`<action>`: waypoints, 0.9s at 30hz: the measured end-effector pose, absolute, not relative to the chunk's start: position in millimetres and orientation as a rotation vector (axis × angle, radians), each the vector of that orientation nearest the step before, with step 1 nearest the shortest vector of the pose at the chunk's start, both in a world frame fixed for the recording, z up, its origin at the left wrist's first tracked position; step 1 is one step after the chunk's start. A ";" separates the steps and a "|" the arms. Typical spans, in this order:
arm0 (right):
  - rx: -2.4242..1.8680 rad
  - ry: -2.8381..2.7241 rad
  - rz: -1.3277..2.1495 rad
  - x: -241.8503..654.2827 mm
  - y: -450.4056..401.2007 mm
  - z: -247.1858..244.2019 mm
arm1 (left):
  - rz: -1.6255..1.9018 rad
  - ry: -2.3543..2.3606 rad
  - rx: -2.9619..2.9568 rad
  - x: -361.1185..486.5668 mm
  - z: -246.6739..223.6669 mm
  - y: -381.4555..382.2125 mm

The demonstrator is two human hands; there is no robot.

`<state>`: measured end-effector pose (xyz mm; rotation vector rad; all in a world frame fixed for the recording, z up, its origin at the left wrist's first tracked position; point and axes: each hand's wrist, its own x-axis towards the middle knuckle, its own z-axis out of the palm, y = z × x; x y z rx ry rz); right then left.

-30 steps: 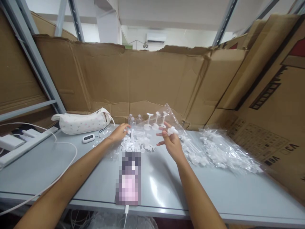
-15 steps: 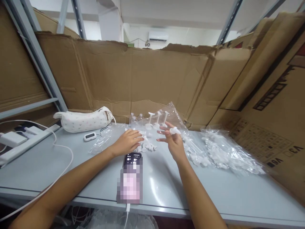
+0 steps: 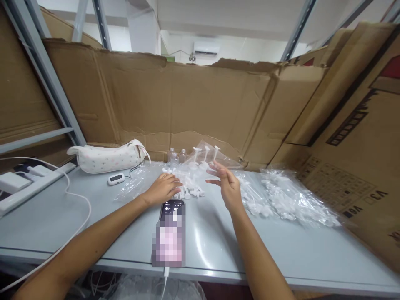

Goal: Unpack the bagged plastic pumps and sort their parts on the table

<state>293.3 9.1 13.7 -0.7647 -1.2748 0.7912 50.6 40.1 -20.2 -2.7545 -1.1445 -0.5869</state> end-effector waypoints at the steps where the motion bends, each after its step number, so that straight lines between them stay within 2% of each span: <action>1: -0.758 -1.256 0.783 292.9 9.2 13.7 | -0.590 -1.148 -2.754 50.8 -20.9 40.1; 20: -0.565 -0.972 0.864 291.7 7.6 22.2 | -0.807 -1.369 -2.689 49.2 -12.5 31.2; 23: -0.574 -0.951 0.911 295.1 10.9 19.7 | -1.009 -1.522 -2.681 45.4 -3.9 26.6; 27: -0.646 -0.943 1.044 300.0 19.6 10.2 | -1.578 -1.724 -2.881 35.4 9.2 17.5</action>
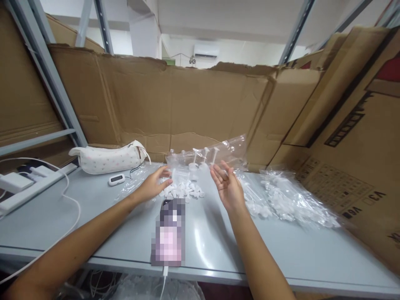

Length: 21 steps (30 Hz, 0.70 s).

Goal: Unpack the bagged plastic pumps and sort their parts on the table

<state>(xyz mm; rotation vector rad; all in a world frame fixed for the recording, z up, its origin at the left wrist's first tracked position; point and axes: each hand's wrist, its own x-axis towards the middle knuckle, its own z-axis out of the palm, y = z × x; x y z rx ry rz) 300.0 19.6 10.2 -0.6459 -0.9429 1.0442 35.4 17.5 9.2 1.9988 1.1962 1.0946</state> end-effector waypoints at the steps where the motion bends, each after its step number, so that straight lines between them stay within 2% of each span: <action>1: -0.666 -0.947 1.093 300.3 21.7 7.4 | 1.098 1.083 1.877 32.0 11.9 14.7; 5: -0.755 -0.927 1.279 295.7 24.1 -0.2 | 1.070 0.790 1.547 18.3 17.7 4.9; 9: -0.821 -1.019 1.347 286.4 17.3 -1.1 | 1.063 0.872 1.484 9.2 17.5 -0.5; 21: -0.915 -1.004 1.199 281.6 10.6 7.3 | 0.980 0.836 1.452 5.3 13.1 -5.0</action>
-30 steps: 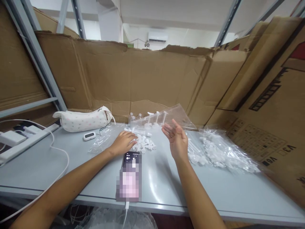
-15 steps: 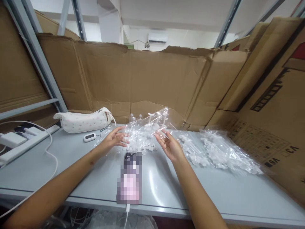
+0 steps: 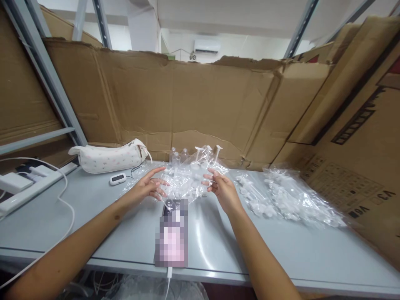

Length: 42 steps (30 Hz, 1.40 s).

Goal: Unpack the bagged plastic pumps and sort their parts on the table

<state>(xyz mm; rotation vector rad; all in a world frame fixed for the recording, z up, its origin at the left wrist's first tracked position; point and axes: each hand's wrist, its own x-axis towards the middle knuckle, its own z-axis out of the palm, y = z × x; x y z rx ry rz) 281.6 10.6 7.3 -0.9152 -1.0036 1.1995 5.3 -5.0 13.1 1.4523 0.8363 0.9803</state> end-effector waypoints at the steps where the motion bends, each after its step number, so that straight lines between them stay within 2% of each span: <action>1: -0.913 -1.004 1.186 282.5 11.1 6.9 | 0.985 0.825 1.453 5.1 12.2 -4.2; 15: -0.775 -1.265 1.239 279.7 4.2 7.0 | 1.057 0.625 1.562 3.8 10.1 -9.2; 22: -0.779 -1.877 1.023 266.0 -8.4 0.3 | 1.022 0.789 1.650 13.3 11.4 -16.0; 28: -0.907 -1.878 0.847 260.1 -7.5 -2.0 | 1.000 0.934 1.711 16.0 11.3 -16.6; 35: -0.834 -1.766 1.020 262.4 -2.8 -6.5 | 1.072 1.021 1.642 16.9 9.0 -12.9; 42: -0.754 -1.875 1.169 261.9 -8.1 -3.3 | 1.176 0.793 1.594 11.8 3.1 -9.7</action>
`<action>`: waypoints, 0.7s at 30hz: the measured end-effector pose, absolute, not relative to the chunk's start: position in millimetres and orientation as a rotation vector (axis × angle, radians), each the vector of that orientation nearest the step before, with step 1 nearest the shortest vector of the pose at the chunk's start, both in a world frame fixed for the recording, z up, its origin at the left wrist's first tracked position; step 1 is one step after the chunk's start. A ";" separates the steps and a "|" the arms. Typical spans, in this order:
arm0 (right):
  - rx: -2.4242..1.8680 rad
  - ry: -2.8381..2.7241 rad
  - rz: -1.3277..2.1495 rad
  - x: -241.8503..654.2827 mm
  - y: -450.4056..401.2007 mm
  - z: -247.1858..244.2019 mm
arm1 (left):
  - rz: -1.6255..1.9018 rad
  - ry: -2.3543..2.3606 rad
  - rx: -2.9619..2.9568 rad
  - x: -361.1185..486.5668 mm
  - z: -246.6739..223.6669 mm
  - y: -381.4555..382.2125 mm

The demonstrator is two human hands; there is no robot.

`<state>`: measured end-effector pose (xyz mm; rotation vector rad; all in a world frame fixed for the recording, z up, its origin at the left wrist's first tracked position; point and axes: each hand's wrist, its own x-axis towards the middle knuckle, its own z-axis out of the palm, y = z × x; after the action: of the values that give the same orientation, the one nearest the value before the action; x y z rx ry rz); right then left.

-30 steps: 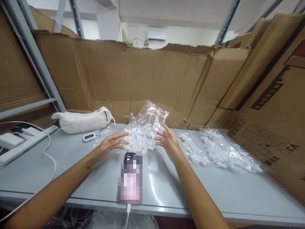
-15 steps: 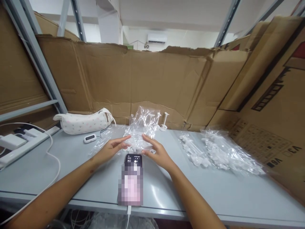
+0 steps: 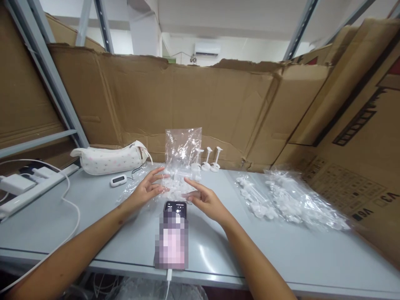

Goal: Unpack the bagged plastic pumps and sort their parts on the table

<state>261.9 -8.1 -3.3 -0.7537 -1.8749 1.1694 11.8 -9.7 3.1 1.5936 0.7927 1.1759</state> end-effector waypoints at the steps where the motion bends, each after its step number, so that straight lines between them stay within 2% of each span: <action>1: -0.734 -1.919 1.204 261.7 -9.0 -2.8 | 1.183 0.762 1.604 11.1 3.5 -10.0; 11: -0.409 -2.200 1.642 266.7 -12.1 5.8 | 1.403 0.669 1.573 4.6 12.3 -7.6; 21: -0.659 -1.825 1.376 265.0 -11.6 3.5 | 0.991 0.605 1.587 15.3 5.9 -20.6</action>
<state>265.0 -11.6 3.5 -0.6589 -1.8246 1.3761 15.3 -20.6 5.9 1.5867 0.6052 0.9912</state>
